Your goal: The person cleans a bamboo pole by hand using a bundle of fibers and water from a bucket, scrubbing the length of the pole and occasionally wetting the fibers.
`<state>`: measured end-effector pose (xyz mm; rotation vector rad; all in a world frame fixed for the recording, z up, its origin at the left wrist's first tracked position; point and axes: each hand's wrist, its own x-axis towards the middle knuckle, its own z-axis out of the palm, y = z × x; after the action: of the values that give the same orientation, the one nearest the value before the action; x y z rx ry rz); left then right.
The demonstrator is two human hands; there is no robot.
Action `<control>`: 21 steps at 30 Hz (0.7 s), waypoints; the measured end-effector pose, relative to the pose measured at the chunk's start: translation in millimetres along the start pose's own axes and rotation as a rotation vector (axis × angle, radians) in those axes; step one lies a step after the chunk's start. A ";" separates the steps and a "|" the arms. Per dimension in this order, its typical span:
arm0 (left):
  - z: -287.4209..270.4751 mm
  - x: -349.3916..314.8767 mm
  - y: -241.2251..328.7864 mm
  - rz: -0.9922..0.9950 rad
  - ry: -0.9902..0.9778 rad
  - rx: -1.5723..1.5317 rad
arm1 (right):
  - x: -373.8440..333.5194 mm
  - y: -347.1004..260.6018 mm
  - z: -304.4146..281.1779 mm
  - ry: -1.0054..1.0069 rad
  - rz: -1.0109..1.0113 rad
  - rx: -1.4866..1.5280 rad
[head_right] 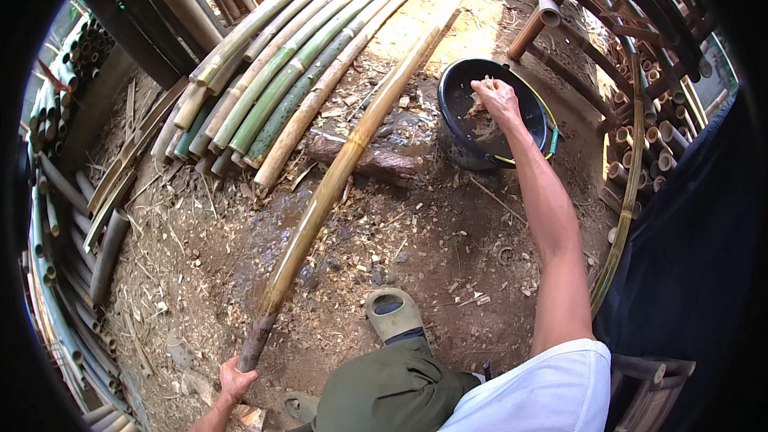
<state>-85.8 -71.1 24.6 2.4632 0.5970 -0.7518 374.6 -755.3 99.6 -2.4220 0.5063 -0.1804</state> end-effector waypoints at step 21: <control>55.8 166.8 248.5 0.025 -0.698 -1.017 | -75.3 -61.2 25.8 -0.764 -0.032 0.786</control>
<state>149.9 -253.9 -36.3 1.1810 0.4859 -0.9184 331.2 -666.6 117.6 -1.5532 0.0165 0.4467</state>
